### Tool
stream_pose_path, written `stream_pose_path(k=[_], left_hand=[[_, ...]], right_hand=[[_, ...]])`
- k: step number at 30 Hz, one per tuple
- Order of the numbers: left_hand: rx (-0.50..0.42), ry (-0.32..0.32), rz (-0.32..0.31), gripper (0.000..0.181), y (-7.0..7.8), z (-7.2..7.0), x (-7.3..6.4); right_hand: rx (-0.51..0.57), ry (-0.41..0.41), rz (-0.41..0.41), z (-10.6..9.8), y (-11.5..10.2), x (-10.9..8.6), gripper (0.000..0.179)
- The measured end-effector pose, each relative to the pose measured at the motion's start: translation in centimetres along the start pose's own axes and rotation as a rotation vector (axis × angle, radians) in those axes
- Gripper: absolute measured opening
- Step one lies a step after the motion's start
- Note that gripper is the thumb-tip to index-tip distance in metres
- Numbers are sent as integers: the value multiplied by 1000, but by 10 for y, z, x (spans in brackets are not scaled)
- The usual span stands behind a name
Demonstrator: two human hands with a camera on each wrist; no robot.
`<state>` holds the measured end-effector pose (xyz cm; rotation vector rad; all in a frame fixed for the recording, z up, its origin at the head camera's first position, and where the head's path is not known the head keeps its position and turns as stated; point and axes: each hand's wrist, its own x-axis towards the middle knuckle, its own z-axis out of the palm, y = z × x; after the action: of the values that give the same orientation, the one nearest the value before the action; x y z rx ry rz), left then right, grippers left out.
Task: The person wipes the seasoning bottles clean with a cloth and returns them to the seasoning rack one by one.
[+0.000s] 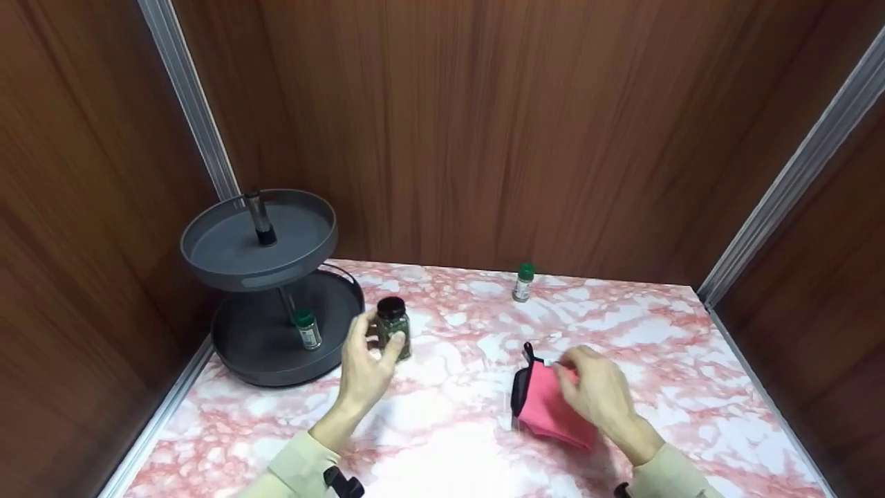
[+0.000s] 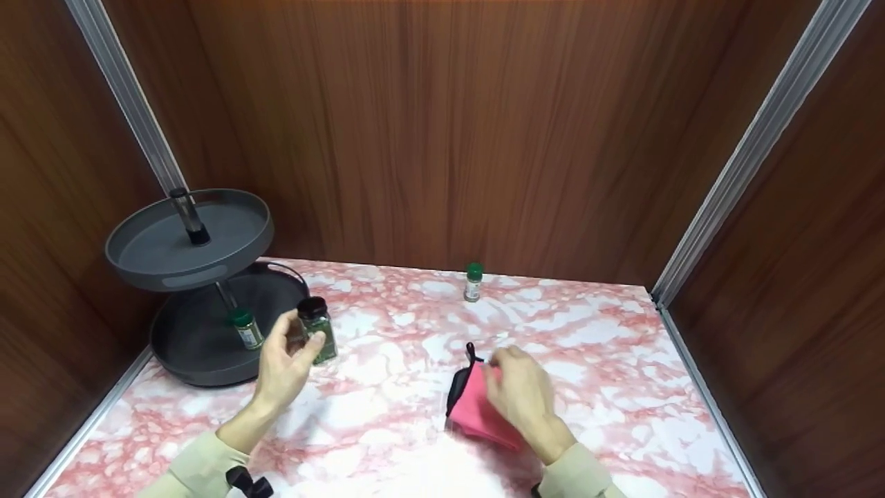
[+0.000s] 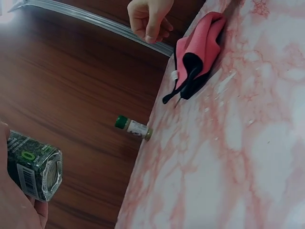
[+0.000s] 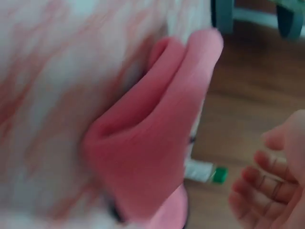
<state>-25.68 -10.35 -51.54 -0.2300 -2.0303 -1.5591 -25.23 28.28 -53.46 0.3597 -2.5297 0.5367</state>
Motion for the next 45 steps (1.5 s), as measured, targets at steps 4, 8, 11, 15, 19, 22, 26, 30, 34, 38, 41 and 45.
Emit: stream_pose_path(k=[4, 8, 11, 15, 19, 22, 26, 30, 34, 38, 41, 45], left_hand=[[44, 39, 32, 49, 9, -15, 10], [65, 55, 48, 48, 18, -31, 21], [81, 74, 71, 48, 25, -41, 29], [121, 130, 108, 49, 35, -53, 40], [164, 195, 137, 51, 41, -64, 51], [180, 231, 139, 51, 46, -73, 62], [202, 270, 106, 52, 52, -85, 78], [223, 291, 64, 55, 60, -97, 96], [242, 298, 35, 56, 65, -107, 115], [262, 295, -6, 57, 66, -119, 129], [287, 293, -35, 58, 55, -129, 142], [349, 274, -59, 61, 19, -145, 167]], right_hand=[[36, 69, -237, 6, -30, 13, 11], [67, 83, -405, 12, -61, 26, 10], [84, 69, -491, 19, -82, 38, 10], [124, 41, -559, 31, -107, 53, 9], [153, 14, -592, 45, -130, 67, 12], [158, 12, -628, 53, -148, 80, 14], [143, 24, -689, 62, -173, 100, 16], [116, 32, -743, 72, -199, 123, 17], [62, 27, -804, 79, -223, 144, 19], [4, 65, -882, 86, -249, 162, 19], [-35, 121, -922, 92, -267, 176, 19], [-87, 137, -915, 96, -289, 196, 21]])
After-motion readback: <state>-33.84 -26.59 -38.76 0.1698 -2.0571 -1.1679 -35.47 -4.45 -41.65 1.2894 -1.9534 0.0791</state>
